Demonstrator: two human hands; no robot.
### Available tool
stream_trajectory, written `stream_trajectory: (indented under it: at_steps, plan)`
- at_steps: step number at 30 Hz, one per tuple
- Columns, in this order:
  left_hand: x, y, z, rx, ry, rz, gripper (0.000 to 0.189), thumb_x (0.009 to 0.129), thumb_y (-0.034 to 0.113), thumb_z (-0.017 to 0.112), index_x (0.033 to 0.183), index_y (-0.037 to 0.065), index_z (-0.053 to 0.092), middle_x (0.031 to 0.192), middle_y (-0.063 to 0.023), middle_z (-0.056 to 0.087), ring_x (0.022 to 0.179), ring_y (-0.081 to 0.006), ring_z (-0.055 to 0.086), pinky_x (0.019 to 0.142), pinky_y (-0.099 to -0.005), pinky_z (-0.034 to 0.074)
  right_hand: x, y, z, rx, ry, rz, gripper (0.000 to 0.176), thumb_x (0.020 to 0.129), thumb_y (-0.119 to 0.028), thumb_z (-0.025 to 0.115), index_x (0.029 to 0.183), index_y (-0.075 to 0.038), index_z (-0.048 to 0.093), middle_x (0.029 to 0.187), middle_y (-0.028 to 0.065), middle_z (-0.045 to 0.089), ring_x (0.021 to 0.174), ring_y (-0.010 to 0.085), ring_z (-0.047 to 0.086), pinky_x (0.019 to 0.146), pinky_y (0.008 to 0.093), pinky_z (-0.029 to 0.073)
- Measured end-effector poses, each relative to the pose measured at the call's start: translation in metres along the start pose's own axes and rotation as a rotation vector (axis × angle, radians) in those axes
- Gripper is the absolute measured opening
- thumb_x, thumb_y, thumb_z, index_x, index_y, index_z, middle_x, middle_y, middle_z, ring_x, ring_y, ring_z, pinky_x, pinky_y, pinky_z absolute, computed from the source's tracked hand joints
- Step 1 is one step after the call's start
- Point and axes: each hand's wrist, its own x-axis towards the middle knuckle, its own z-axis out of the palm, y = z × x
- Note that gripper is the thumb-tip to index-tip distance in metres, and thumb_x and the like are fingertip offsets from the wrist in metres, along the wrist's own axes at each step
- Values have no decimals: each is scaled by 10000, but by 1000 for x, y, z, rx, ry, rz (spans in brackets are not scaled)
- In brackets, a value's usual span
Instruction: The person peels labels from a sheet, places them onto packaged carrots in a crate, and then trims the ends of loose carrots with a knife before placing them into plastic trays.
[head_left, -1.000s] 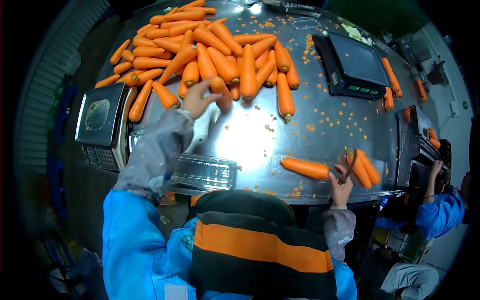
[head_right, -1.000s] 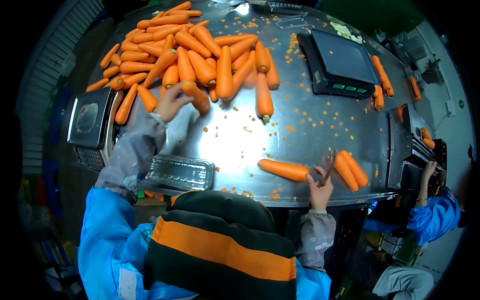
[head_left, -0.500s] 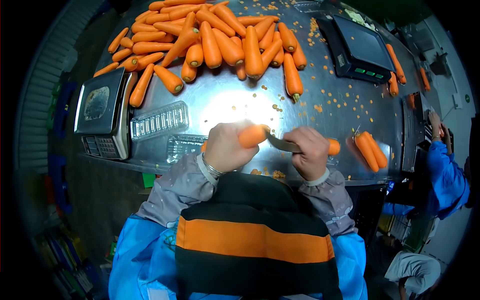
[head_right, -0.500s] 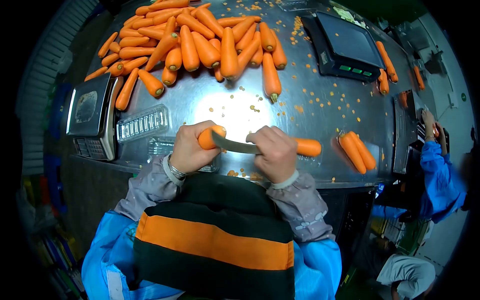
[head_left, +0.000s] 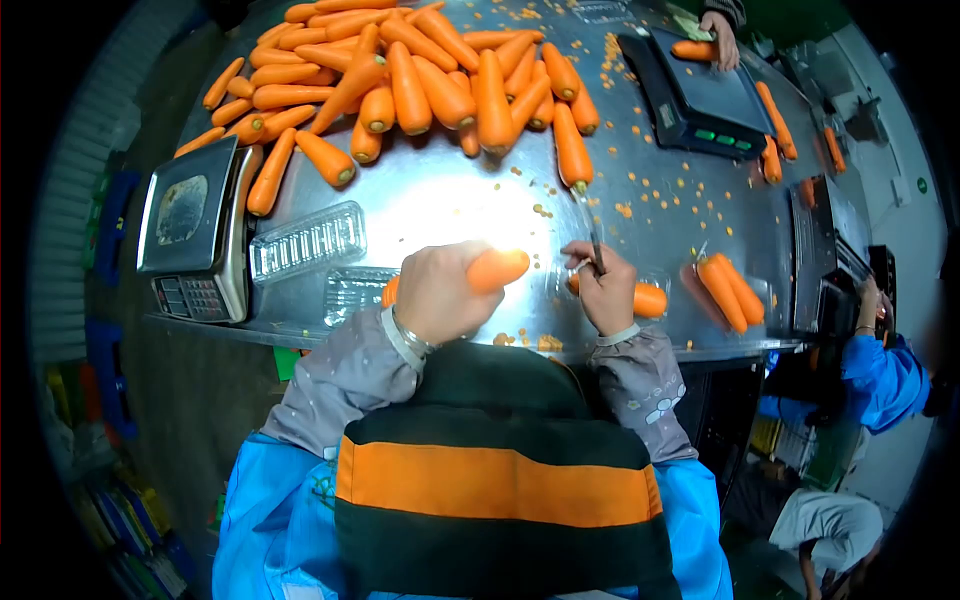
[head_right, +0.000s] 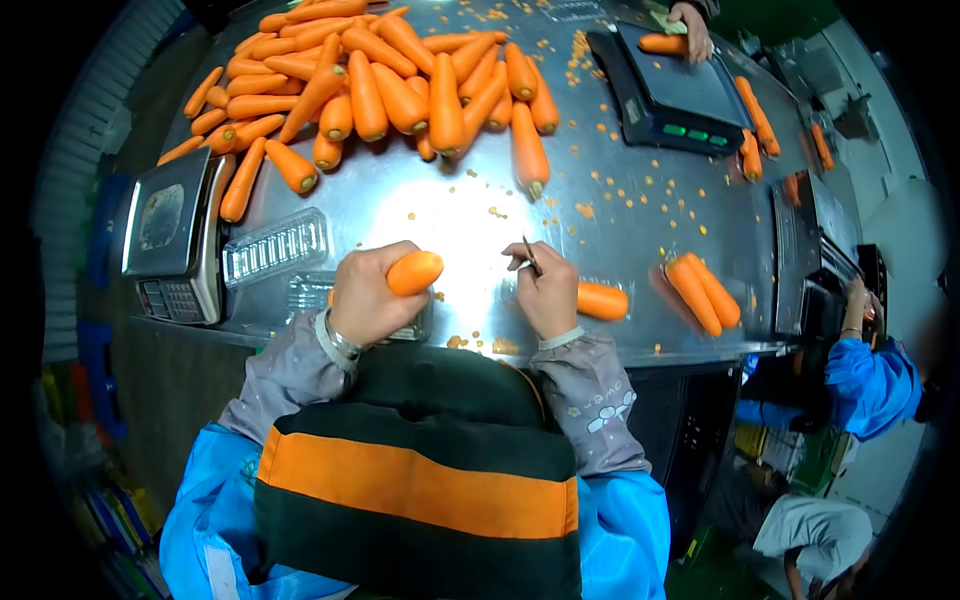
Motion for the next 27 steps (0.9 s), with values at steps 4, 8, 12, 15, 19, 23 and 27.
stream_trajectory:
  at_steps: [4,8,12,15,19,23,27]
  plan:
    - [23,8,24,81,-77,41,257,699,203,713,882,73,588,693,-144,612,661,-351,599,577,-394,477,-14,-1,-45,-78,171,105,238,750,18,571,971,-29,646,792,32,634,573,74,485,529,210,390]
    - [51,29,58,104,-242,197,473,667,381,747,965,79,539,798,-137,607,736,-331,596,621,-384,469,-39,46,-118,-181,166,342,321,712,-13,660,1030,-50,638,958,49,649,808,112,581,678,243,442]
    - [61,46,130,203,-292,383,499,643,334,757,979,66,505,758,-116,572,716,-324,579,636,-393,451,-50,88,-139,-332,7,379,359,689,-31,701,1041,-55,636,1030,79,640,922,181,610,796,276,450]
    - [59,30,196,364,-348,441,663,610,294,766,1156,70,464,886,-98,552,826,-275,548,704,-374,431,-45,110,-142,-257,5,394,329,700,-60,715,1021,-47,645,1025,109,641,928,239,617,822,298,447]
    - [53,25,218,519,-509,380,894,596,330,781,1336,53,364,1177,-135,489,1081,-270,466,861,-411,380,-41,127,-144,-136,52,444,294,733,-74,700,1021,-49,651,983,111,654,915,230,617,822,297,444]
    - [44,1,200,449,-463,272,1019,579,417,806,1371,38,290,1345,-211,373,1205,-354,390,1024,-434,295,-44,131,-144,-82,59,430,320,730,-83,704,1043,-61,641,1002,123,645,940,242,612,846,314,443]
    - [24,-26,161,348,-425,-42,1032,575,425,820,1346,-15,295,1300,-265,368,1203,-400,356,1017,-446,305,-55,125,-144,-299,108,298,484,690,-131,747,1143,-90,584,1129,116,579,969,275,603,852,340,457]
